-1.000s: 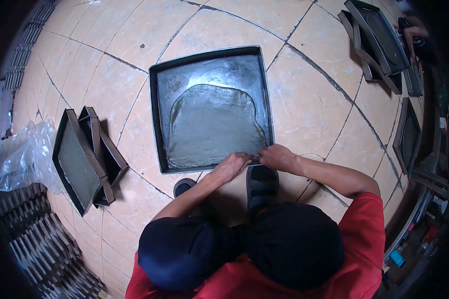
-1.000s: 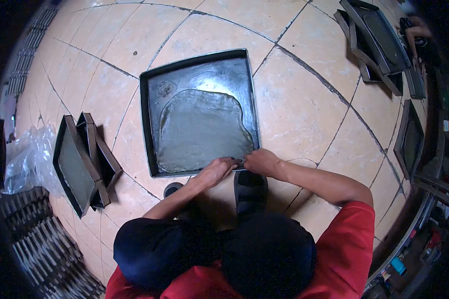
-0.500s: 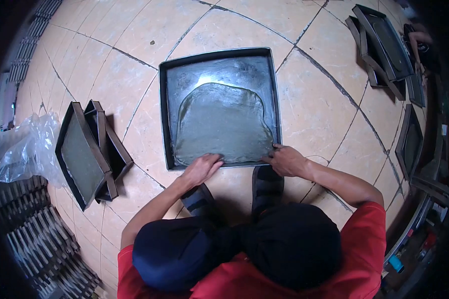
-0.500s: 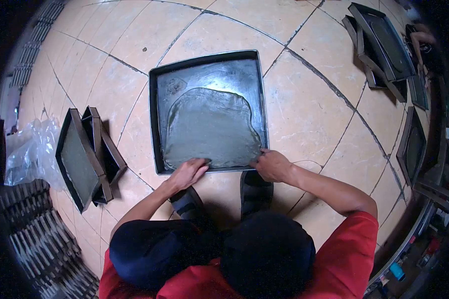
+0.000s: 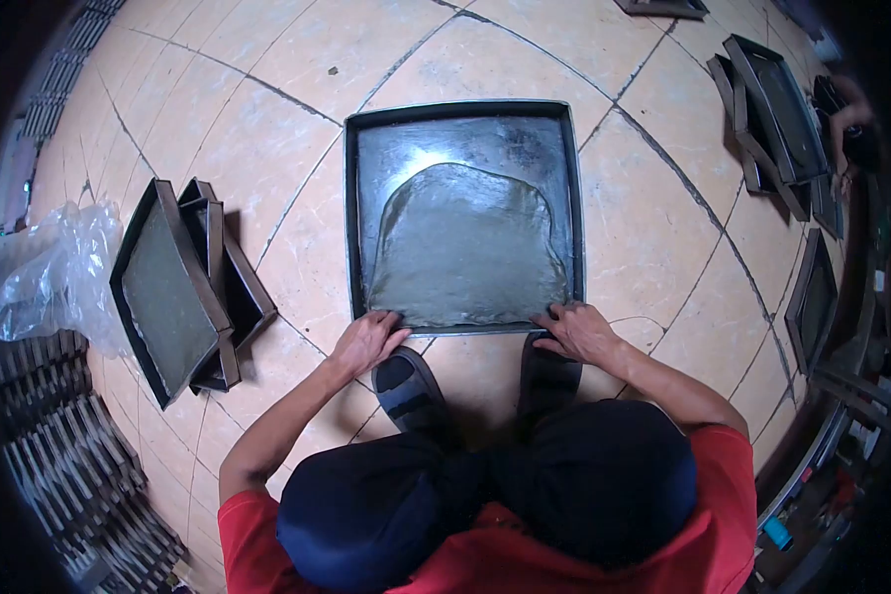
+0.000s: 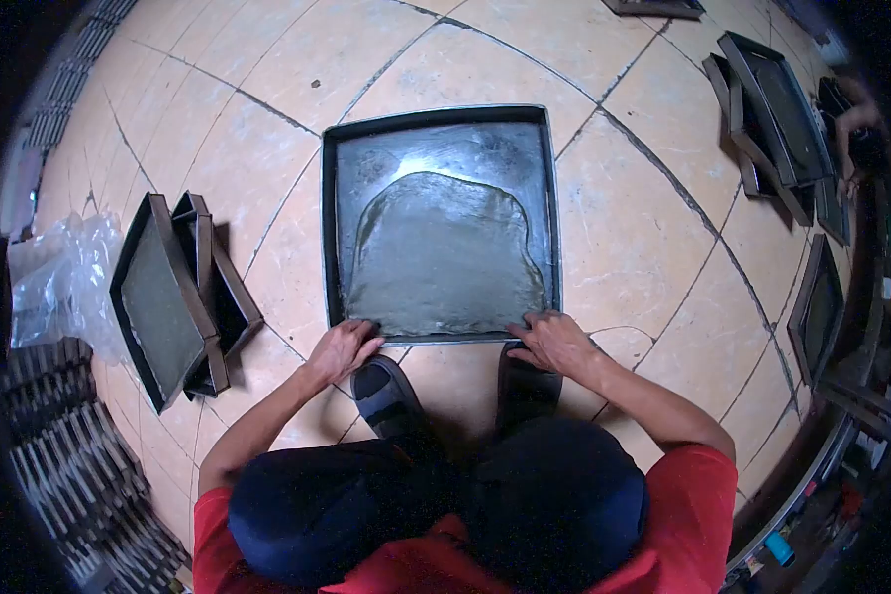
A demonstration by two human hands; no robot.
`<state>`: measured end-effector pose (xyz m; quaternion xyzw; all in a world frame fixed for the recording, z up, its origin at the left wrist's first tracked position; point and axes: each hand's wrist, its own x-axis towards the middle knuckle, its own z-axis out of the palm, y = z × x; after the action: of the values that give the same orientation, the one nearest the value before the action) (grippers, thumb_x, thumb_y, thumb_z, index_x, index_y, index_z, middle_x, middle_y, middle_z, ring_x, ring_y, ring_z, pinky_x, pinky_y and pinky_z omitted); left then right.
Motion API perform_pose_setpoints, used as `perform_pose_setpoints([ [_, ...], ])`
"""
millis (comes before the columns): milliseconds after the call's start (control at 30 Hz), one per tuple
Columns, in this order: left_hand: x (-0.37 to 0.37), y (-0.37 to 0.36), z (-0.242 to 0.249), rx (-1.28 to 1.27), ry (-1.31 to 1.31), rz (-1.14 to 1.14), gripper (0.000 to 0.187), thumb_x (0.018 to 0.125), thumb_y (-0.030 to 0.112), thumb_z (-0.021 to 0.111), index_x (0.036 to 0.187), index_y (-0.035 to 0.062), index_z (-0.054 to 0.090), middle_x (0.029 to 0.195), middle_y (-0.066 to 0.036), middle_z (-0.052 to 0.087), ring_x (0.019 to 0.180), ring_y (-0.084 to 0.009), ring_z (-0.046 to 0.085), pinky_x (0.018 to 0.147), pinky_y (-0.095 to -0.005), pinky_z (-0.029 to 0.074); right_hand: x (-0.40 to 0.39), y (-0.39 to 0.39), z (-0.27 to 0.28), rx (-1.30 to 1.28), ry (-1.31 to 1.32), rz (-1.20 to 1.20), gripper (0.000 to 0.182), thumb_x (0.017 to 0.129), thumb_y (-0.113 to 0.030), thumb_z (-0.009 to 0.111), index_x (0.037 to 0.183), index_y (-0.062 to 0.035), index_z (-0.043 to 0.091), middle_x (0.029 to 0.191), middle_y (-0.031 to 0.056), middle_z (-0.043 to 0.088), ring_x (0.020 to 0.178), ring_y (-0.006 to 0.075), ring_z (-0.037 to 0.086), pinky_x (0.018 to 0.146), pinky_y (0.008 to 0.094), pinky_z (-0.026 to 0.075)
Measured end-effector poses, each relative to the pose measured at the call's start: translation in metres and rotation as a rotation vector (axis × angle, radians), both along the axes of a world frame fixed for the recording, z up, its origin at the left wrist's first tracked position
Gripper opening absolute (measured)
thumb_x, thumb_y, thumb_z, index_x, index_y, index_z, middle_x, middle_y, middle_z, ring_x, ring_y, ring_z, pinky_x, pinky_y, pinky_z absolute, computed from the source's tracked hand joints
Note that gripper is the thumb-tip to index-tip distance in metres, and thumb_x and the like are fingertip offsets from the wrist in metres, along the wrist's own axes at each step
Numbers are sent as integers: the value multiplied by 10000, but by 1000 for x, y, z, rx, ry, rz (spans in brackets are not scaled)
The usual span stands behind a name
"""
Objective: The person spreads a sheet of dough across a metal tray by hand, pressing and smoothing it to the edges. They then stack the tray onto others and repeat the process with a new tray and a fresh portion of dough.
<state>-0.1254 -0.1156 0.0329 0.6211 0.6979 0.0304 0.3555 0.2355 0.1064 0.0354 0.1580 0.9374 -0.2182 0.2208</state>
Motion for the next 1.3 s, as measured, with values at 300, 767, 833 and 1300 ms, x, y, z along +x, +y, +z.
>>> perform_pose_setpoints([
  [300,-4,-22,-19,243,-21,-41,506,989,411,679,1243,-24,625,1050,-213,666,1021,-377,667,901,-427,566,-53,-42,-39,-94,336,-44,278,936,-192,644,1175,-59,694,1129,127,629,1079,307,670,849,444,593],
  [767,-40,109,-9,414,260,16,350,1014,351,629,1081,16,704,1126,-188,661,1117,-357,616,1134,-515,398,-51,144,-33,133,116,-60,344,862,-15,596,1159,-98,749,1254,129,693,1110,326,690,1040,517,494],
  [833,-21,117,-18,521,298,1,326,1014,337,627,1071,29,714,1122,-169,649,1117,-340,612,1117,-504,403,-65,130,-7,482,488,-391,337,869,-8,593,1161,-91,740,1239,144,697,1134,337,671,1070,537,456],
  [1300,107,45,-28,353,-241,125,149,973,183,704,1054,63,737,942,-134,589,913,-339,591,838,-450,508,-13,-36,-18,-152,532,-478,260,909,-125,744,1161,-63,720,1043,124,641,990,343,636,873,461,518],
])
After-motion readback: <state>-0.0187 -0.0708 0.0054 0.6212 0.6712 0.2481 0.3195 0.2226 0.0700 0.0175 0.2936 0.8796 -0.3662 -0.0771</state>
